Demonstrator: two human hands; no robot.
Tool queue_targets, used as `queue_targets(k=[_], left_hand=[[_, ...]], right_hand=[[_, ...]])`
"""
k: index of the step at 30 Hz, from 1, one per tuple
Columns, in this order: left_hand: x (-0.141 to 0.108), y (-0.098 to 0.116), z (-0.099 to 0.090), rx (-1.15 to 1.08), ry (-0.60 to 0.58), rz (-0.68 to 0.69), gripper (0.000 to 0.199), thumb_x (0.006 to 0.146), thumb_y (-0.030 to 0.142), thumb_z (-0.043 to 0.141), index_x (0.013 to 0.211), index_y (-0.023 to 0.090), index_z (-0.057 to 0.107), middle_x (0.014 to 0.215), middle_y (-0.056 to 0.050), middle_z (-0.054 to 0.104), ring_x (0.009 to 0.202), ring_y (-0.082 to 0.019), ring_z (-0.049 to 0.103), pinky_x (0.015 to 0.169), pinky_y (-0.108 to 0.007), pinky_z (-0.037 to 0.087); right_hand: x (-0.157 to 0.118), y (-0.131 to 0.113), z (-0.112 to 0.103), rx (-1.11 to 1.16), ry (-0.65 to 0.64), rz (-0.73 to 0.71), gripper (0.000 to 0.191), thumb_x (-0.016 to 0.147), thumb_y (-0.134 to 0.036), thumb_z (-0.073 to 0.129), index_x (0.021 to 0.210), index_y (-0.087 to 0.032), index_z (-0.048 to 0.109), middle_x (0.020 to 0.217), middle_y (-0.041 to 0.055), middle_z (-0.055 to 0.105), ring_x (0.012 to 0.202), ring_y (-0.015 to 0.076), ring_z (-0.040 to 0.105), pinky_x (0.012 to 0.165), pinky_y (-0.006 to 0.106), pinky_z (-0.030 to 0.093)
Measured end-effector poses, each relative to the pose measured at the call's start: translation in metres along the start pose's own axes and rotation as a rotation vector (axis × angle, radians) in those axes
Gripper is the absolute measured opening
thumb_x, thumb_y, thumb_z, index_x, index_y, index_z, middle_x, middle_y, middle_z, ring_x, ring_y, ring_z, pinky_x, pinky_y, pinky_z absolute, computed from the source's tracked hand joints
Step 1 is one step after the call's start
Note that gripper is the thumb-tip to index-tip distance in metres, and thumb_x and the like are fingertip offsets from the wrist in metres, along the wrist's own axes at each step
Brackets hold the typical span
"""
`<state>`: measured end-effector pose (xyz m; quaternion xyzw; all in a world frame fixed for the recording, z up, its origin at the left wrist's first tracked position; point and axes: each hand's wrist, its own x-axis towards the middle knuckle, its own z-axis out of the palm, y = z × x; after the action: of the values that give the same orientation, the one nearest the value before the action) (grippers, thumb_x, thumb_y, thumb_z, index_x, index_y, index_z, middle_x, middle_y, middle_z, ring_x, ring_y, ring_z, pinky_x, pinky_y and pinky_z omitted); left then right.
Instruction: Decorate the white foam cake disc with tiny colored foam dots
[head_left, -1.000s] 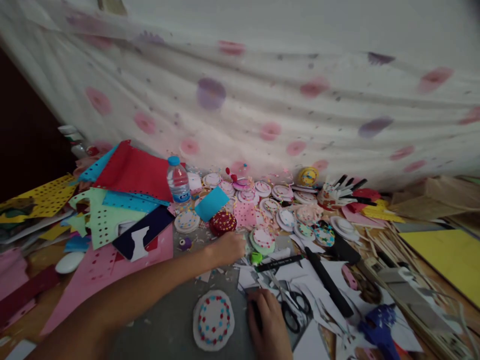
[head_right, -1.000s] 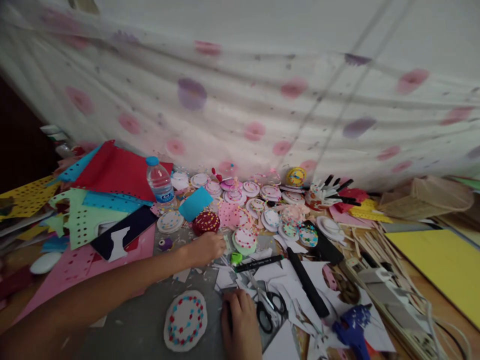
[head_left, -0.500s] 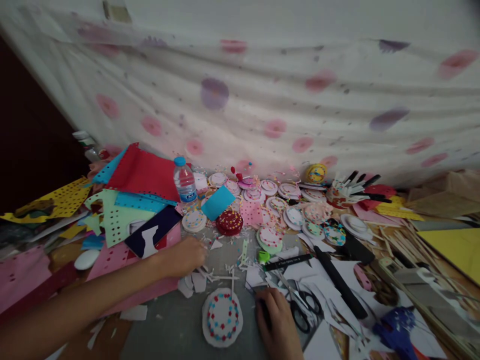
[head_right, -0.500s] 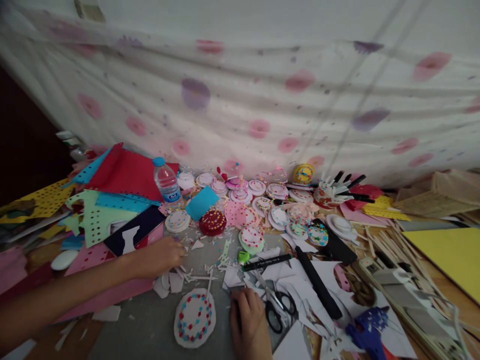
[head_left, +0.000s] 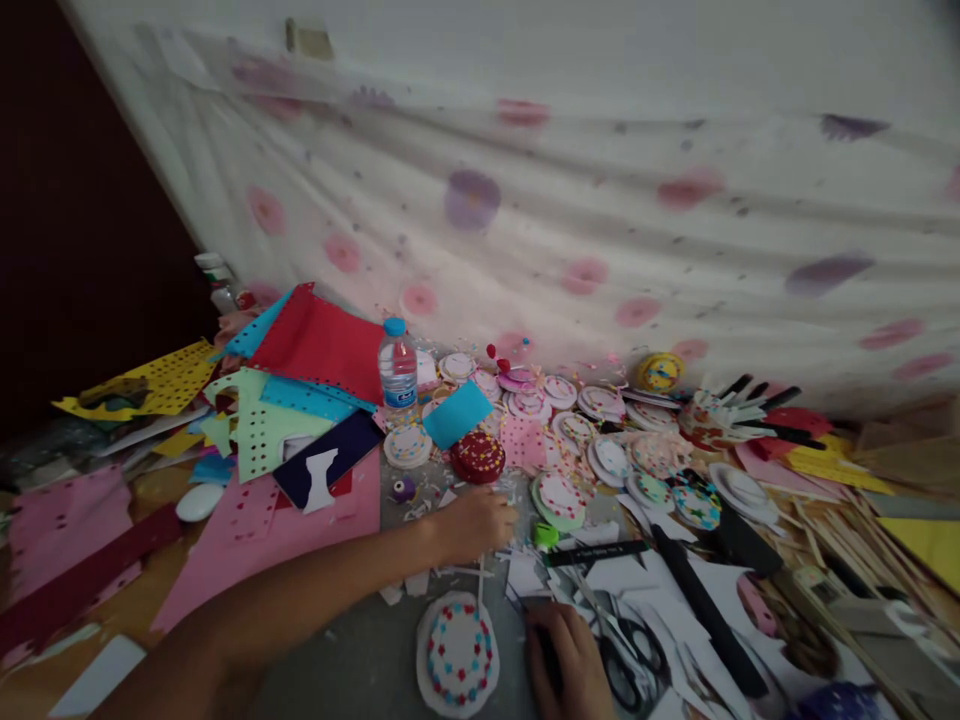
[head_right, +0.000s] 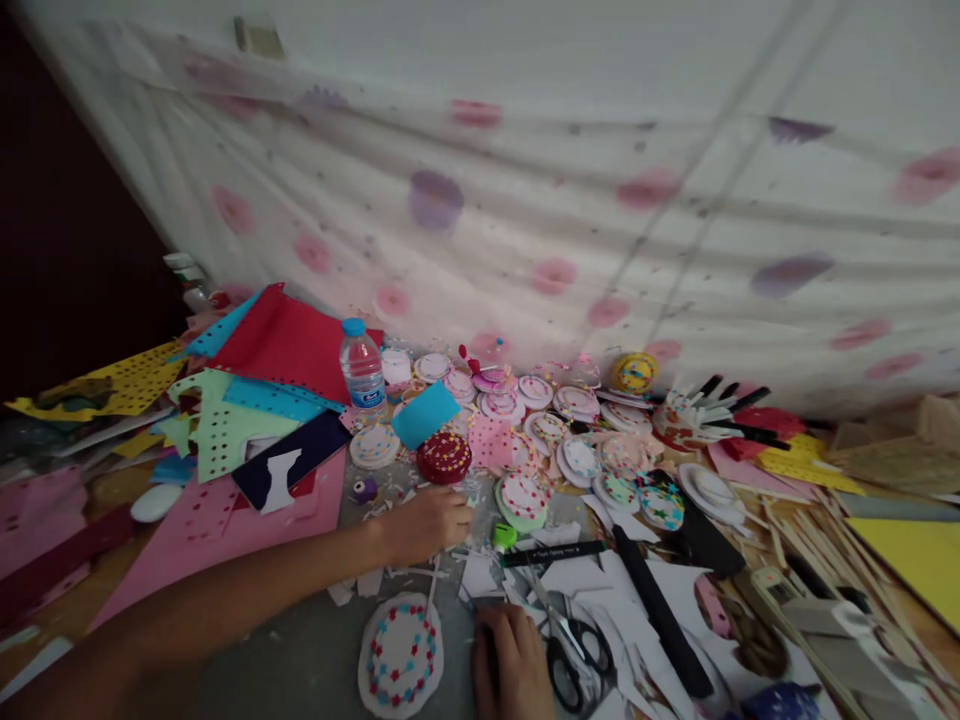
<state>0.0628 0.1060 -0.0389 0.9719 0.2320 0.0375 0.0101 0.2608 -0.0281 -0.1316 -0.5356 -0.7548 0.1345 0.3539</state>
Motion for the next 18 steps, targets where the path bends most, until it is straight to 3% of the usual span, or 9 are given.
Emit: queue_targets(k=[5,11,18], left_hand=[[-0.048,-0.012,-0.015,-0.061,-0.029,0.071,0.015,0.086,0.013,0.061,0.071,0.016,0.063,0.081,-0.004,0.066,0.082,-0.020,0.059,0.077,-0.033,0.041],[-0.115,-0.007,-0.043,-0.114,-0.043,0.015,0.020,0.086,0.014,0.063,0.066,0.018,0.063,0.075,0.000,0.066,0.078,-0.017,0.058,0.078,-0.031,0.040],[-0.157,0.005,-0.059,-0.206,-0.156,-0.155,0.018,0.079,0.003,0.063,0.072,0.020,0.067,0.100,-0.003,0.070,0.099,-0.021,0.059,0.086,-0.033,0.041]], right_hand=[[-0.001,0.001,-0.002,-0.004,-0.001,-0.016,0.016,0.094,-0.027,0.043,0.096,-0.026,0.060,0.092,0.0078,0.061,0.085,0.0229,0.061,0.074,0.036,0.053],[0.004,0.003,-0.014,-0.050,-0.092,-0.084,0.017,0.092,-0.022,0.049,0.102,-0.027,0.061,0.096,0.0071,0.063,0.086,0.0215,0.064,0.072,0.033,0.056],[0.028,-0.033,-0.038,-0.074,-0.185,-0.009,0.020,0.092,-0.019,0.047,0.102,-0.025,0.063,0.098,0.0083,0.062,0.088,0.0230,0.063,0.077,0.039,0.054]])
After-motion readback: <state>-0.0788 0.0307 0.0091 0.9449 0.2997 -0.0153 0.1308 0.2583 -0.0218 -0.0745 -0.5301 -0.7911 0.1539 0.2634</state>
